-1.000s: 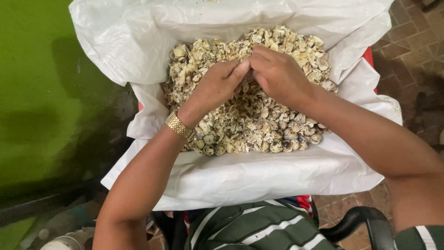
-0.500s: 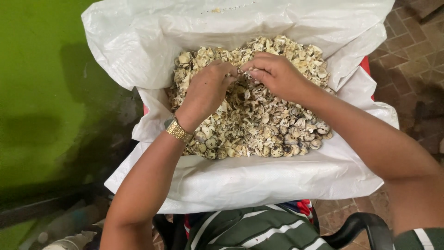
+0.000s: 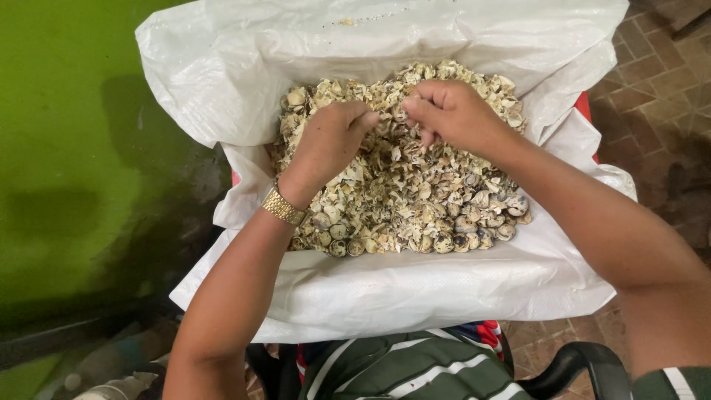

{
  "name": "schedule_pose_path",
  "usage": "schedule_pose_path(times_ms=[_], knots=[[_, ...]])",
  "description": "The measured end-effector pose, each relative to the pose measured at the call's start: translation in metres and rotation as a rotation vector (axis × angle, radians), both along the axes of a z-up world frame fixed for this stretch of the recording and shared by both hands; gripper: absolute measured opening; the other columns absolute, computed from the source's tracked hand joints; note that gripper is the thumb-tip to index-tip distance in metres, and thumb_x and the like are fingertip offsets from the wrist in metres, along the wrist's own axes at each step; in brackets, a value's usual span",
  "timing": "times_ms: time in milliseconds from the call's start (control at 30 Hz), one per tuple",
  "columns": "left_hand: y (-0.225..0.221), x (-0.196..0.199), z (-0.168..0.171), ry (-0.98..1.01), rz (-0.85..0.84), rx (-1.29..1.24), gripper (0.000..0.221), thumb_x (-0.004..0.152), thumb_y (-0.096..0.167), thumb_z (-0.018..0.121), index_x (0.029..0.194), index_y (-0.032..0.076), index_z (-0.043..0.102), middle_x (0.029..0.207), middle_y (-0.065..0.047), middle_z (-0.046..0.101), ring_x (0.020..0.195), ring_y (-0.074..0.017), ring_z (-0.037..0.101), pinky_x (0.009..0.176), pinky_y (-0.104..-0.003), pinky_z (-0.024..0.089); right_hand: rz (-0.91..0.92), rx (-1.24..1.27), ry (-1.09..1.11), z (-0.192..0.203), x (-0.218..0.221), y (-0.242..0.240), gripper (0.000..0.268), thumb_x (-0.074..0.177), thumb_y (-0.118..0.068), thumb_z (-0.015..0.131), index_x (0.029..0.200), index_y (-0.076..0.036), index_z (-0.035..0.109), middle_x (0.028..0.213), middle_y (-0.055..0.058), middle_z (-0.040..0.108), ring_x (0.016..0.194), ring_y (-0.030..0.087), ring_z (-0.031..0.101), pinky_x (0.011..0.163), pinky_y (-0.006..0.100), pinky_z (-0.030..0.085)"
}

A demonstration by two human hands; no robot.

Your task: Sorting through a large bag of dried agricultural material by hand

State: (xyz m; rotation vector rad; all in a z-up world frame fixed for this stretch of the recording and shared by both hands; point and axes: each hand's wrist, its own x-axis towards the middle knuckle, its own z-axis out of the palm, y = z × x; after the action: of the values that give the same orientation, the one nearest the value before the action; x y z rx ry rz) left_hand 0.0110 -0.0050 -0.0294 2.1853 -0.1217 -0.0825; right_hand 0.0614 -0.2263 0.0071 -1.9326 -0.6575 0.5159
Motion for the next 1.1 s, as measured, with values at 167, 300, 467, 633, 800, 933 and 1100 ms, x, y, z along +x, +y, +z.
schedule_pose_path(times_ms=[167, 300, 467, 633, 800, 933, 1100], knots=[[-0.005, -0.016, 0.025, 0.009, -0.033, 0.101, 0.019, 0.099, 0.004, 0.056, 0.113, -0.002, 0.068, 0.096, -0.025, 0.068, 0.084, -0.0339, 0.073, 0.074, -0.044, 0.061, 0.028, -0.014, 0.071, 0.001, 0.002, 0.002, 0.011, 0.102, -0.004, 0.052, 0.103, 0.001, 0.061, 0.074, 0.01, 0.059, 0.067, 0.015, 0.061, 0.064, 0.026, 0.054], [0.001, -0.01, 0.01, -0.149, -0.023, 0.095, 0.028, 0.092, -0.012, 0.052, 0.114, -0.003, 0.068, 0.101, -0.025, 0.063, 0.092, -0.0396, 0.071, 0.079, -0.048, 0.06, 0.059, 0.003, 0.007, 0.005, -0.002, 0.008, 0.019, 0.1, 0.004, 0.05, 0.115, 0.004, 0.062, 0.089, 0.015, 0.06, 0.083, 0.019, 0.064, 0.076, 0.03, 0.056], [0.005, -0.003, 0.004, -0.185, 0.07, 0.123, 0.028, 0.092, -0.012, 0.055, 0.11, 0.006, 0.067, 0.116, -0.017, 0.059, 0.069, -0.0122, 0.065, 0.053, -0.019, 0.055, -0.09, -0.179, 0.08, 0.027, -0.007, 0.016, 0.026, 0.099, -0.012, 0.053, 0.121, -0.016, 0.064, 0.105, 0.007, 0.065, 0.089, 0.013, 0.066, 0.09, 0.022, 0.057], [0.006, -0.002, 0.006, -0.238, 0.125, 0.093, 0.012, 0.094, -0.003, 0.064, 0.094, 0.005, 0.074, 0.074, -0.007, 0.075, 0.045, -0.0051, 0.058, 0.039, -0.015, 0.049, -0.043, -0.255, 0.042, 0.039, -0.016, 0.015, 0.042, 0.1, -0.031, 0.041, 0.139, -0.021, 0.052, 0.106, 0.004, 0.068, 0.1, 0.014, 0.066, 0.117, 0.043, 0.03], [0.008, 0.0, 0.0, -0.237, 0.123, 0.174, 0.051, 0.102, 0.015, 0.072, 0.058, 0.015, 0.046, 0.052, 0.006, 0.047, 0.048, -0.0061, 0.041, 0.053, -0.019, 0.043, -0.038, -0.111, 0.152, 0.034, -0.016, 0.014, 0.016, 0.097, -0.009, 0.06, 0.109, -0.005, 0.069, 0.089, 0.008, 0.065, 0.076, 0.015, 0.068, 0.077, 0.021, 0.063], [0.007, -0.002, 0.003, -0.196, 0.154, 0.229, 0.046, 0.101, 0.023, 0.073, 0.063, 0.015, 0.048, 0.057, 0.004, 0.049, 0.052, -0.0078, 0.041, 0.05, -0.021, 0.039, -0.029, -0.108, 0.091, 0.031, -0.023, 0.013, 0.011, 0.1, -0.007, 0.063, 0.095, -0.003, 0.07, 0.075, 0.01, 0.068, 0.061, 0.011, 0.067, 0.058, 0.016, 0.06], [0.007, 0.0, 0.004, -0.203, 0.151, 0.242, 0.05, 0.109, 0.034, 0.062, 0.067, 0.019, 0.039, 0.057, 0.008, 0.036, 0.052, -0.0072, 0.027, 0.048, -0.022, 0.028, 0.009, -0.176, -0.088, 0.021, -0.025, 0.01, 0.035, 0.107, -0.01, 0.056, 0.073, -0.008, 0.054, 0.066, 0.006, 0.068, 0.058, 0.009, 0.07, 0.052, 0.015, 0.057]])
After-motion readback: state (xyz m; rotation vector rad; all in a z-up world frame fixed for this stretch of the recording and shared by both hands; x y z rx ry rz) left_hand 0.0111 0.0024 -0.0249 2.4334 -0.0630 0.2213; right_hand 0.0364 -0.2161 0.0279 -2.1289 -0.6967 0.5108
